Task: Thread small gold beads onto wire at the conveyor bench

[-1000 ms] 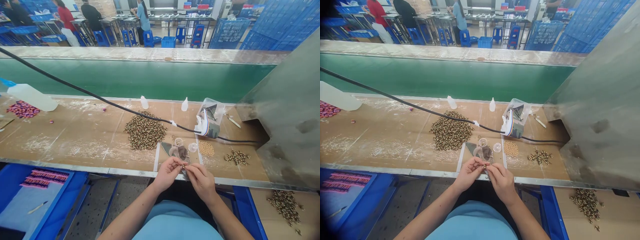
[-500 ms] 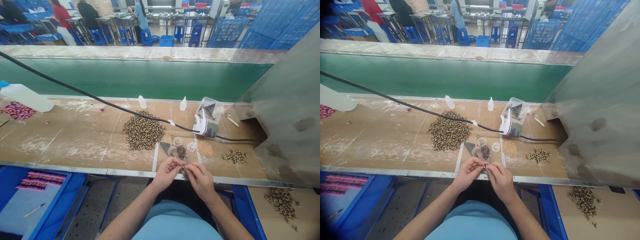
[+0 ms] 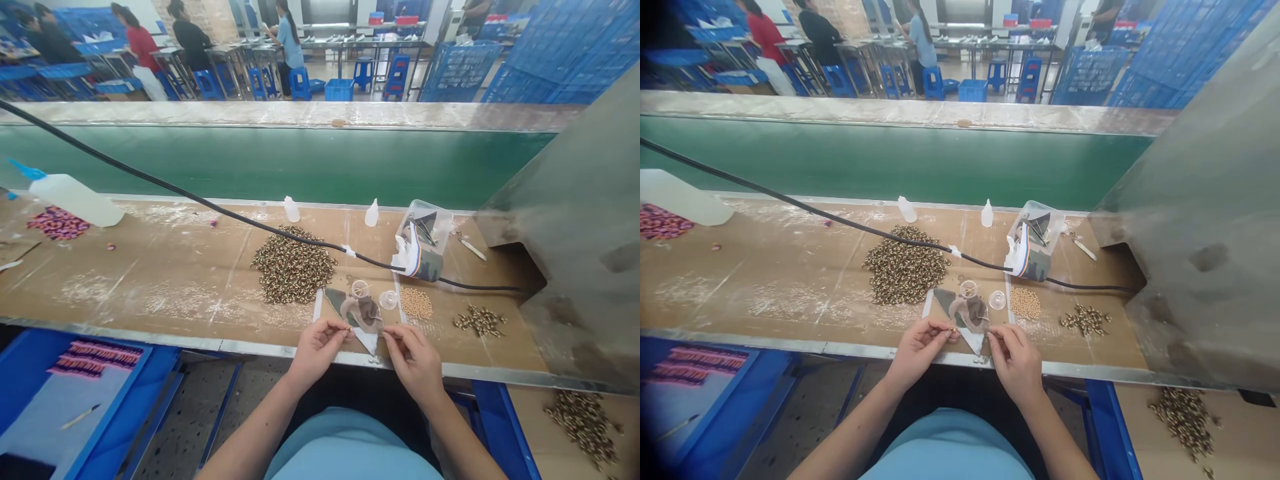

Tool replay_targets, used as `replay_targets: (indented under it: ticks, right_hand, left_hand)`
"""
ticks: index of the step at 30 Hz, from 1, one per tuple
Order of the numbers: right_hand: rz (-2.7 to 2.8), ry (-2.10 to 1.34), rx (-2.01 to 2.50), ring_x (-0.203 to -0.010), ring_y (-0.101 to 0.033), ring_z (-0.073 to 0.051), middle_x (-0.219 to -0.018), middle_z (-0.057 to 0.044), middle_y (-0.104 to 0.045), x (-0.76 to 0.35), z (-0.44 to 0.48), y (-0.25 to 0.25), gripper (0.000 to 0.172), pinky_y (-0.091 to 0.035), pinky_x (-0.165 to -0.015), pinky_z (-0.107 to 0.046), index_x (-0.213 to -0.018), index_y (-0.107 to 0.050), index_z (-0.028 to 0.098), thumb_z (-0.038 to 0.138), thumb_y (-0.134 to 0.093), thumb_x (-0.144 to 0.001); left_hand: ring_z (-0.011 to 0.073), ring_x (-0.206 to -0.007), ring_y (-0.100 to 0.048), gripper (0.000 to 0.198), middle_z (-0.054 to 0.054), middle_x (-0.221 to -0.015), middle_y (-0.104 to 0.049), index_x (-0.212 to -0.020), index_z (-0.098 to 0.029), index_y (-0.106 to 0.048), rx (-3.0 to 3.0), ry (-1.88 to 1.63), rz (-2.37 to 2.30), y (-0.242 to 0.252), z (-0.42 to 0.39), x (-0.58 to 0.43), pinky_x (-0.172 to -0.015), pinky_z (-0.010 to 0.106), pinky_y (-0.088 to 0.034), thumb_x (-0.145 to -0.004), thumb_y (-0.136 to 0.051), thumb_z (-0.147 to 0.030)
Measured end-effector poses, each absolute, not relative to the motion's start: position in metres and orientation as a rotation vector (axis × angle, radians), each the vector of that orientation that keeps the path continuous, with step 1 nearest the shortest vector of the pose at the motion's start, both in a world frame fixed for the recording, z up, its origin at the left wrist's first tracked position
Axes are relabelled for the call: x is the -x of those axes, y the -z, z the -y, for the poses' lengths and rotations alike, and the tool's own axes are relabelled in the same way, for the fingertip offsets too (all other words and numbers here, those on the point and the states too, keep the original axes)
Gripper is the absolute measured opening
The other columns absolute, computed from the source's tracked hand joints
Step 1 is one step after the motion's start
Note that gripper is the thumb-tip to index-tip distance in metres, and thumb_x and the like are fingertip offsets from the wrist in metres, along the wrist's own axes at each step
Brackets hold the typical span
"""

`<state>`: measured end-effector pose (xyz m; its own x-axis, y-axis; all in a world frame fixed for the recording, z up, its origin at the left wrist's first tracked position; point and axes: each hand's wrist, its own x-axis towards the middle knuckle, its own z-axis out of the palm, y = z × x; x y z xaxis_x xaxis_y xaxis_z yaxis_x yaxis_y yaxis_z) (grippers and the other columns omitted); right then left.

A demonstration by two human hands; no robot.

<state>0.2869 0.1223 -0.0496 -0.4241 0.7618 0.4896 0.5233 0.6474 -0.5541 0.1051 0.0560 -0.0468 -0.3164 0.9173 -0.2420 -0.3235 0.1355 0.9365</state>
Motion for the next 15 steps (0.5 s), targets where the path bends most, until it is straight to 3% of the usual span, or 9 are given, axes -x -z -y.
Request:
replay_targets:
  ticks: [5, 10, 13, 15]
  right_hand:
    - [2.248, -0.324, 0.828, -0.070, -0.064, -0.012, -0.085, -0.004, -0.067, -0.258, -0.121, 0.044, 0.012, -0.049, -0.064, -0.022, -0.091, -0.063, 0.019, 0.022, -0.051, -0.088]
    - [2.311, -0.150, 0.823, -0.075, -0.065, -0.013, -0.097, -0.008, -0.067, -0.207, -0.124, 0.047, 0.025, -0.048, -0.061, -0.021, -0.102, -0.062, 0.015, 0.027, -0.042, -0.093]
    - [2.311, 0.028, 0.899, -0.069, -0.065, -0.012, -0.100, -0.010, -0.067, -0.184, -0.129, 0.053, 0.029, -0.044, -0.053, -0.021, -0.106, -0.061, 0.012, 0.028, -0.041, -0.093]
    - [2.299, 0.112, 0.925, -0.060, -0.062, -0.011, -0.091, -0.008, -0.069, -0.175, -0.133, 0.057, 0.028, -0.040, -0.048, -0.022, -0.100, -0.063, 0.013, 0.025, -0.039, -0.094]
  left_hand:
    - [0.0162, -0.073, -0.067, 0.014, 0.003, -0.075, -0.068, -0.078, -0.017, -0.062, -0.852, -1.503, -1.532, 0.047, -0.051, -0.075, -0.074, 0.028, -0.054, -0.075, -0.068, -0.030]
    - [0.0166, -0.077, -0.066, 0.010, 0.006, -0.083, -0.068, -0.084, -0.018, -0.063, -1.322, -1.485, -1.746, 0.049, -0.047, -0.048, -0.073, 0.029, -0.054, -0.083, -0.055, -0.024]
    - [0.0161, -0.081, -0.066, 0.014, 0.006, -0.086, -0.070, -0.088, -0.019, -0.062, -1.700, -1.387, -1.821, 0.048, -0.046, -0.035, -0.075, 0.029, -0.053, -0.086, -0.048, -0.016]
    - [0.0157, -0.084, -0.066, 0.019, 0.006, -0.089, -0.070, -0.091, -0.020, -0.061, -1.886, -1.328, -1.800, 0.047, -0.047, -0.029, -0.077, 0.029, -0.053, -0.086, -0.045, -0.012]
